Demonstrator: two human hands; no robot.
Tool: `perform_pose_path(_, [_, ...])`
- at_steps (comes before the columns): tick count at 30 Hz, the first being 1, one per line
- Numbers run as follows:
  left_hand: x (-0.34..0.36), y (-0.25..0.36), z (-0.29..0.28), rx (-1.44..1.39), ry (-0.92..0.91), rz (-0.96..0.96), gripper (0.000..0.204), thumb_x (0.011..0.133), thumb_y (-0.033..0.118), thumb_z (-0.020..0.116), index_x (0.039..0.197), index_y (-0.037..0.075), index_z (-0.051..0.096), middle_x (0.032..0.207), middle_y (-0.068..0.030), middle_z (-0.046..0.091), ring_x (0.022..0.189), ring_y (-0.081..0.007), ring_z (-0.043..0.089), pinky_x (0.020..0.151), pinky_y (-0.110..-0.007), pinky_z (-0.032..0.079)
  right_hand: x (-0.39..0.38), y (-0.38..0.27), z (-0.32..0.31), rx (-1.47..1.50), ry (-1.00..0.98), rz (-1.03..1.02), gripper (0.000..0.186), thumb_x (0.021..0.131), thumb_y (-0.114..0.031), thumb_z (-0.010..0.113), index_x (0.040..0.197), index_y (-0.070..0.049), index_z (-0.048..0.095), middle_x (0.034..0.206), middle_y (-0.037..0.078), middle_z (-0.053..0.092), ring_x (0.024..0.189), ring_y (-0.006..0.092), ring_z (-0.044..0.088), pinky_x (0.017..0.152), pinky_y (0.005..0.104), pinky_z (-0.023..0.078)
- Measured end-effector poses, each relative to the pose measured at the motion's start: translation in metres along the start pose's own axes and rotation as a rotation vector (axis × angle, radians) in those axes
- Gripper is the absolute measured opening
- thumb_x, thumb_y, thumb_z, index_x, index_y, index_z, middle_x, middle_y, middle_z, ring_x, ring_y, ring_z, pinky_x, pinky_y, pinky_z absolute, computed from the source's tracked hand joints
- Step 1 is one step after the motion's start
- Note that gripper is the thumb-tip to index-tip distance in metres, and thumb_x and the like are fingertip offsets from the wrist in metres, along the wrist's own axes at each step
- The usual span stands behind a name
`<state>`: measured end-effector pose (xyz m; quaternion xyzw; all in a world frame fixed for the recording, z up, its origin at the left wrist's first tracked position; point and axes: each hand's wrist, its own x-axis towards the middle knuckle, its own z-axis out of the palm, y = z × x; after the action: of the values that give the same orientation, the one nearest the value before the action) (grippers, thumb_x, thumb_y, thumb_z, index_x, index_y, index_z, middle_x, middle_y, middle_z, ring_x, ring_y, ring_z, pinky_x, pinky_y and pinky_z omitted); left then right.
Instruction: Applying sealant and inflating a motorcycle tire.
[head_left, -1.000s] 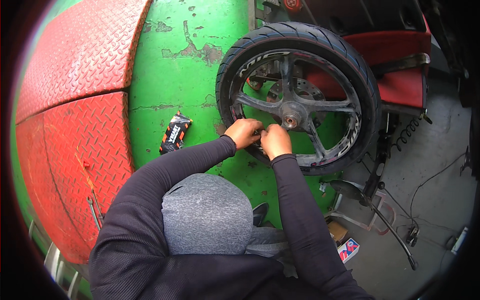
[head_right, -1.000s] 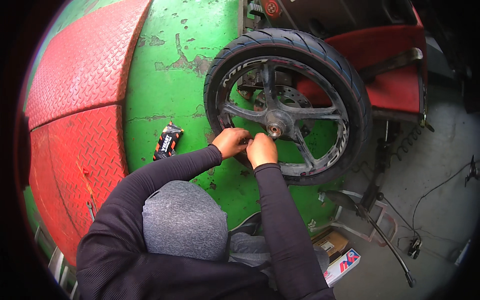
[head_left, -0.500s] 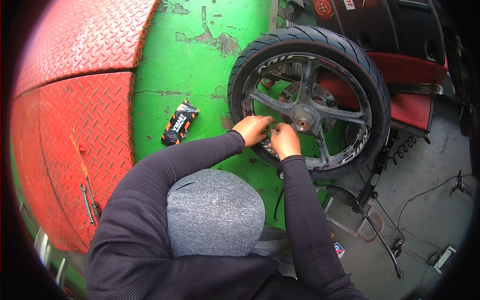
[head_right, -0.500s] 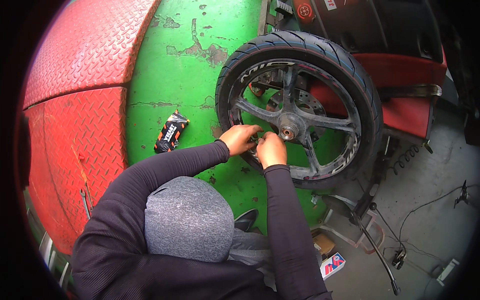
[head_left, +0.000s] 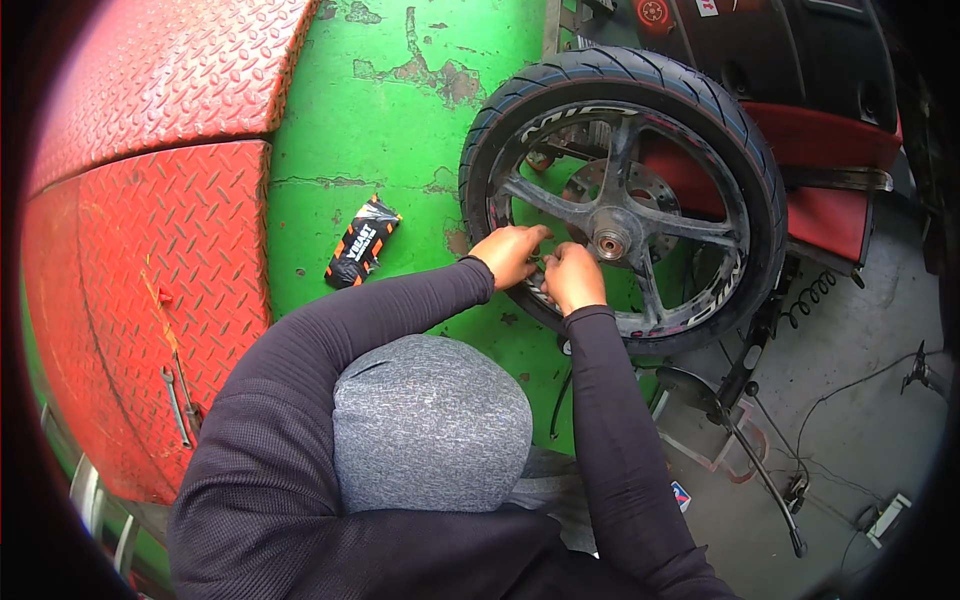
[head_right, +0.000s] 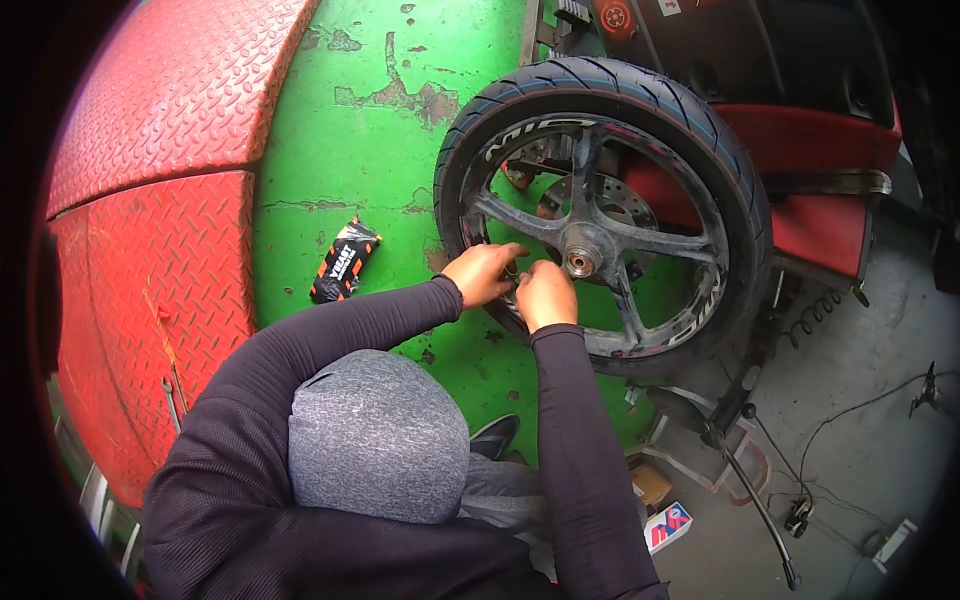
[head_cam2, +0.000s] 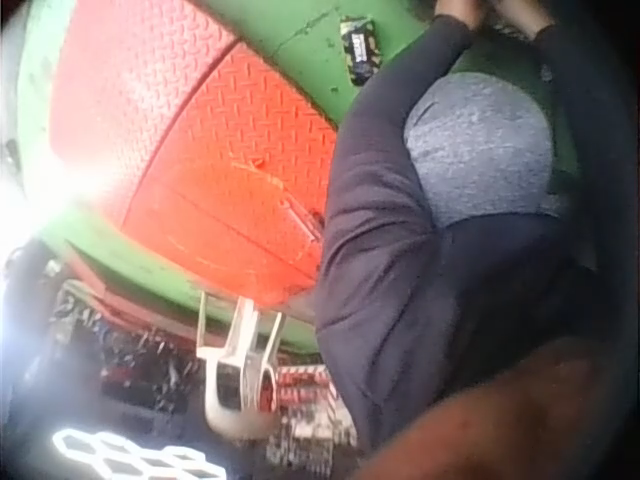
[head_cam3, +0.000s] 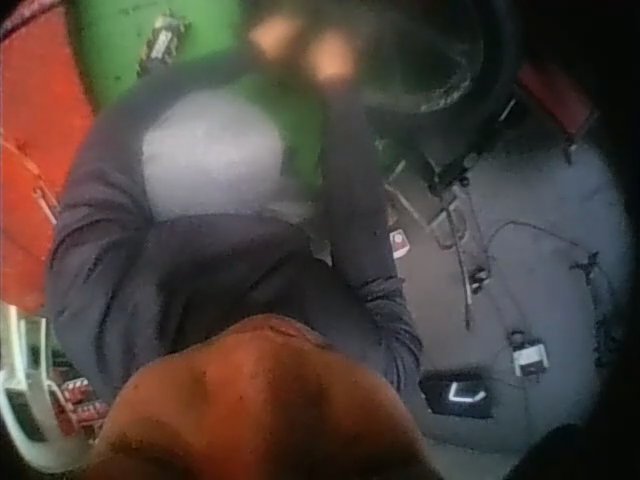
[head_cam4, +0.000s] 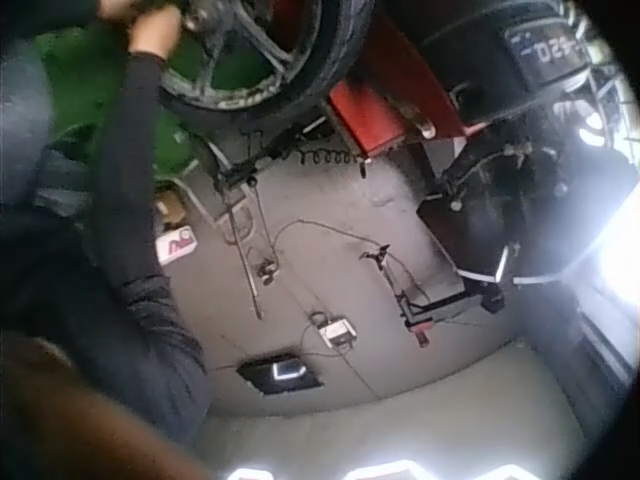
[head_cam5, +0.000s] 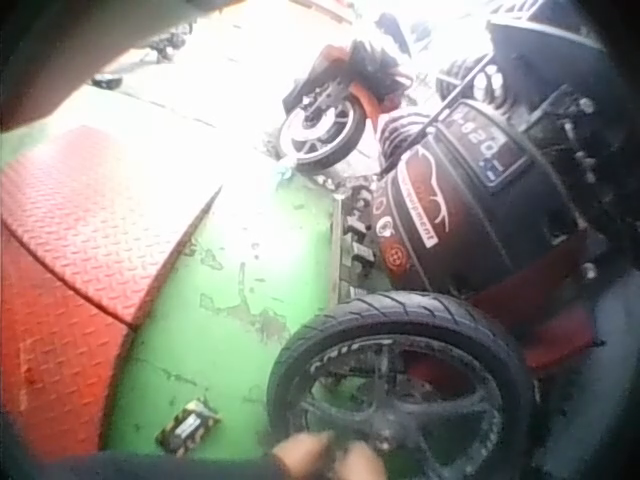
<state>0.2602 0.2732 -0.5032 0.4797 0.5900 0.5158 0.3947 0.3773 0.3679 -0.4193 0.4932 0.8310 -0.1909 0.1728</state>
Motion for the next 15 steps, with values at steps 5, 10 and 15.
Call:
perform_pose_path(5, [0.001,-0.002,0.001,-0.001,-0.013,-0.025,0.051,0.078,0.006,0.072,0.127,0.002,0.059,0.101,-0.0185,0.072,0.098,-0.0369,0.069,0.088,-0.045,0.055,0.001,-0.006,-0.005,-0.008,-0.066,0.049,0.02,0.096,-0.011,0.059,0.089,0.006,0.066,0.057,0.009,0.064,0.046,0.0186,0.062,0.048,0.0348,0.049])
perform_pose_path(10, [0.001,0.001,-0.003,0.016,0.007,-0.005,0.047,0.081,0.009,0.071,0.126,0.002,0.06,0.099,-0.0164,0.074,0.096,-0.0361,0.07,0.087,-0.045,0.055,0.0,-0.015,-0.009,0.099,-0.087,0.098,0.02,0.096,-0.011,0.059,0.088,0.006,0.066,0.057,0.01,0.064,0.045,0.0192,0.061,0.048,0.0344,0.049])
perform_pose_path(15, [0.005,-0.001,0.001,0.019,0.013,-0.005,0.043,0.084,0.012,0.071,0.125,0.002,0.061,0.097,-0.0163,0.074,0.094,-0.0363,0.07,0.086,-0.045,0.055,0.011,0.002,0.001,-0.024,-0.052,0.032,0.019,0.095,-0.01,0.06,0.088,0.006,0.065,0.059,0.011,0.064,0.046,0.0199,0.062,0.047,0.0349,0.049])
